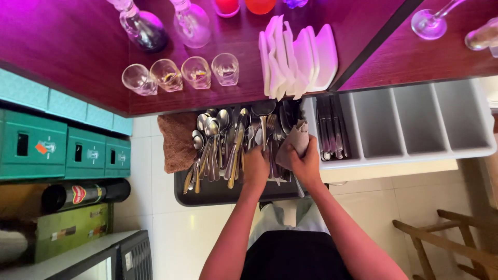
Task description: Polishing various pieces of cutlery with a cloth and sorting them into a partitioned tray.
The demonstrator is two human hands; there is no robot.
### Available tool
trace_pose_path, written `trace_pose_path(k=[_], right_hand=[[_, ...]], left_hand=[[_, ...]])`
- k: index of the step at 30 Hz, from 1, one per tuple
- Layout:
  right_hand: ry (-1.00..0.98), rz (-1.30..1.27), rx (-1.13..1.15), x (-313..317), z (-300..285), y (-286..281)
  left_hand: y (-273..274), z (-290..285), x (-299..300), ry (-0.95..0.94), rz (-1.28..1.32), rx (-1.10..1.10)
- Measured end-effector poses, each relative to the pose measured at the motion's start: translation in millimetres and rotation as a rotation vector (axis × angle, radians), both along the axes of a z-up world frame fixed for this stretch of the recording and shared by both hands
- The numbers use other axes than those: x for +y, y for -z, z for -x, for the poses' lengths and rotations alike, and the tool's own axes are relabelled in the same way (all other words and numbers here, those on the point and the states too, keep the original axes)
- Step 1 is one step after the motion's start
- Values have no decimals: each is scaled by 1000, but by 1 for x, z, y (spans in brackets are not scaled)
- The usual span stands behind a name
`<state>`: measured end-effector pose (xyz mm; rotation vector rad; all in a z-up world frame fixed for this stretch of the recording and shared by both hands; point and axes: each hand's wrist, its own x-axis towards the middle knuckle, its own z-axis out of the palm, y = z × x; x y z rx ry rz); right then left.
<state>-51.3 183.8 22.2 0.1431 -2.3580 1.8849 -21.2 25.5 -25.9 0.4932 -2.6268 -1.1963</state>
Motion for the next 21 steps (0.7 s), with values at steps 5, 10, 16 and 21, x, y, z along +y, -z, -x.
trace_pose_path(k=[5,10,16,21], right_hand=[[29,-78,-21,11,-3,0],[30,-18,-32,26,-2,-7],[-21,-84,26,34,5,-20],[-59,-169,-32,20,4,-25]], left_hand=[[-14,12,14,-45,91,-169],[-11,18,11,-74,123,-223],[-31,9,15,-118,83,-220],[-25,-19,5,-250,49,-52]])
